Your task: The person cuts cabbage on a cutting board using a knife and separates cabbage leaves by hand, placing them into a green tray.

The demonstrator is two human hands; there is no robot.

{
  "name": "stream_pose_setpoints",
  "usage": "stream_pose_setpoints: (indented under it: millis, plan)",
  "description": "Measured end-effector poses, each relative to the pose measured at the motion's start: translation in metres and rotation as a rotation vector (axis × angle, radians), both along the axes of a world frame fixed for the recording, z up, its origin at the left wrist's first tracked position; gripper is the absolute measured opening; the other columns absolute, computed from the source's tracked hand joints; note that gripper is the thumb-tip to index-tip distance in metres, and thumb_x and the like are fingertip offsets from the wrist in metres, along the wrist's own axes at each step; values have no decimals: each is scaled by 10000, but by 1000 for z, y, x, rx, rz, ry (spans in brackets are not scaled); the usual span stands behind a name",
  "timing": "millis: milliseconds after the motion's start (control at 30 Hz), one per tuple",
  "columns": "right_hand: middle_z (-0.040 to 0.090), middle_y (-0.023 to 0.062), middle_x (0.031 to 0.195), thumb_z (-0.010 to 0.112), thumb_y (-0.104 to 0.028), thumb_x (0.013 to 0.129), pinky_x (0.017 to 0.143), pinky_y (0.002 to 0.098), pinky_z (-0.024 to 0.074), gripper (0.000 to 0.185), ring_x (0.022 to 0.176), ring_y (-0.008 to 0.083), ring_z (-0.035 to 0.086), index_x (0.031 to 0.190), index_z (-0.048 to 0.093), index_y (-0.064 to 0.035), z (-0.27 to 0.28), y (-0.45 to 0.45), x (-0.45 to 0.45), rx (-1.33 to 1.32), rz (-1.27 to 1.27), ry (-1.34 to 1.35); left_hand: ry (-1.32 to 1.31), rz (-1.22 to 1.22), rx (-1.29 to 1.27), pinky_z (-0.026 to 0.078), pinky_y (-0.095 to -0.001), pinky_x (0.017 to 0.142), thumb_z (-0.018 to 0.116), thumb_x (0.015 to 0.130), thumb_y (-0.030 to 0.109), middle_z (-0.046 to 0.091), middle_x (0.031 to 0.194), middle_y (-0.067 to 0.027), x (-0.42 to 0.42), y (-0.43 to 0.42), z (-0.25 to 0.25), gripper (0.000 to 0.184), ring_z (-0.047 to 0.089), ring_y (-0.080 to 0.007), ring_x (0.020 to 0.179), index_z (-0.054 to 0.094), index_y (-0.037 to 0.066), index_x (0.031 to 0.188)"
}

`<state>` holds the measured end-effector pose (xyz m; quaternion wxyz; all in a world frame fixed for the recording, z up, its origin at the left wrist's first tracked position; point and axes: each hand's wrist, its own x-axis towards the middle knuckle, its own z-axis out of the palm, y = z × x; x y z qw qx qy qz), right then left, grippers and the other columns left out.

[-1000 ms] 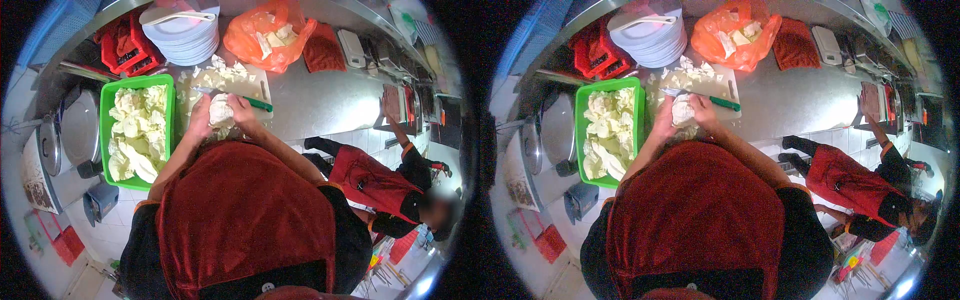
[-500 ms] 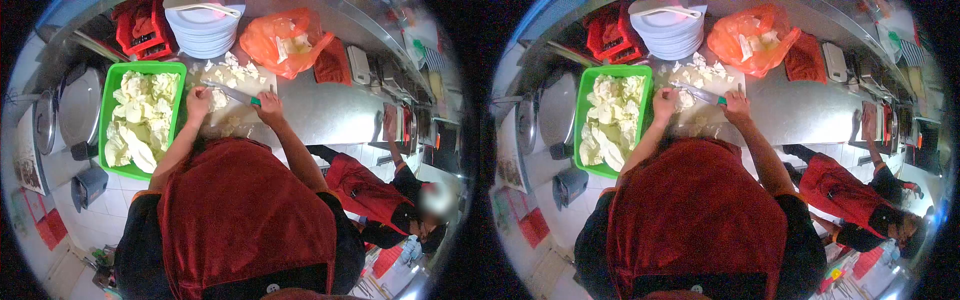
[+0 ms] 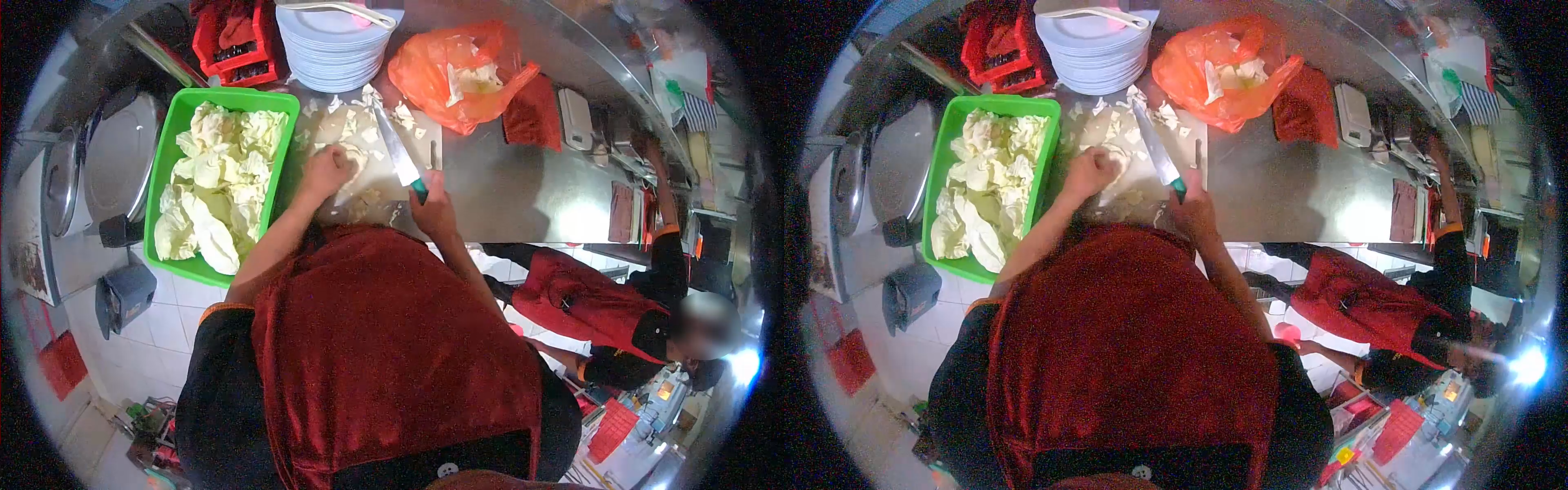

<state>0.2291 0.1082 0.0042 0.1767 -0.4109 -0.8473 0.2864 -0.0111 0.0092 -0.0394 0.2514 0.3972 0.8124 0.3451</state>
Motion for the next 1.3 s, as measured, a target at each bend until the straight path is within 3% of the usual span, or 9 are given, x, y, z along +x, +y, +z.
stream_pose_setpoints:
  millis: [167, 233, 500, 600, 833, 900, 1100, 1233, 1300]
  plan:
    - [629, 241, 835, 605, -119, 853, 683, 499, 511, 275, 807, 448, 636, 1088, 475, -64, 21, -22, -4, -251, 62, 8, -341, -21, -28, 545, -420, 688, 682, 768, 218, 678, 747, -174, -8, 5, -47, 308, 659, -373, 695, 646, 22, 1004]
    - [628, 252, 850, 606, -111, 847, 698, 511, 507, 288, 825, 447, 639, 1098, 473, -63, 20, -23, -8, -331, 34, -31, 116, 53, 50, 537, -442, 666, 667, 774, 205, 676, 740, -178, 4, 1, 11, 309, 646, -399, 666, 644, 13, 1014]
    - [628, 281, 1014, 421, -248, 954, 836, 536, 486, 324, 947, 467, 612, 1176, 446, -12, -41, -26, -9, -84, 267, -464, 80, -212, 64, 515, -467, 758, 641, 795, 189, 652, 926, -208, 7, 2, 6, 365, 628, -395, 840, 594, 30, 1120]
    - [623, 276, 1025, 383, -199, 952, 858, 539, 476, 288, 967, 465, 605, 1164, 465, -22, 5, -22, -31, -270, 261, -657, 122, -274, -40, 510, -470, 780, 642, 792, 177, 638, 963, -214, 7, 1, -6, 382, 622, -396, 883, 581, 29, 1140]
    - [634, 261, 951, 414, -135, 913, 789, 531, 501, 252, 922, 444, 629, 1124, 470, -8, 35, -17, -31, -167, 252, -603, 226, -247, -47, 520, -480, 807, 600, 800, 165, 633, 1024, -230, 9, 2, -7, 396, 632, -397, 912, 575, 21, 1168]
    - [635, 266, 814, 438, -215, 936, 772, 534, 508, 338, 872, 446, 640, 1195, 500, -7, 26, -14, -29, -28, 299, -438, 214, -270, -70, 521, -481, 811, 593, 801, 166, 631, 1043, -235, 8, 3, -4, 406, 633, -397, 920, 572, 18, 1178]
    - [634, 306, 935, 266, -361, 1009, 817, 567, 465, 508, 920, 479, 612, 1092, 539, 59, -58, -3, -51, -332, 263, -549, 216, -239, 58, 523, -494, 792, 616, 793, 194, 641, 1020, -238, 7, 2, -6, 326, 629, -420, 907, 626, 79, 1098]
    - [628, 310, 954, 258, -372, 1010, 853, 568, 448, 517, 961, 474, 605, 1137, 517, 58, -60, -6, -52, -256, 237, -358, 222, -317, -11, 520, -499, 795, 632, 789, 205, 646, 1001, -240, 3, 4, -15, 276, 629, -422, 907, 640, 67, 1028]
    - [631, 307, 947, 380, -273, 970, 857, 549, 460, 414, 983, 452, 611, 1240, 438, 36, -67, 1, -57, -297, 285, -312, 219, -289, -49, 519, -503, 792, 642, 781, 209, 648, 984, -239, 4, 4, -11, 265, 630, -422, 902, 652, 72, 1007]
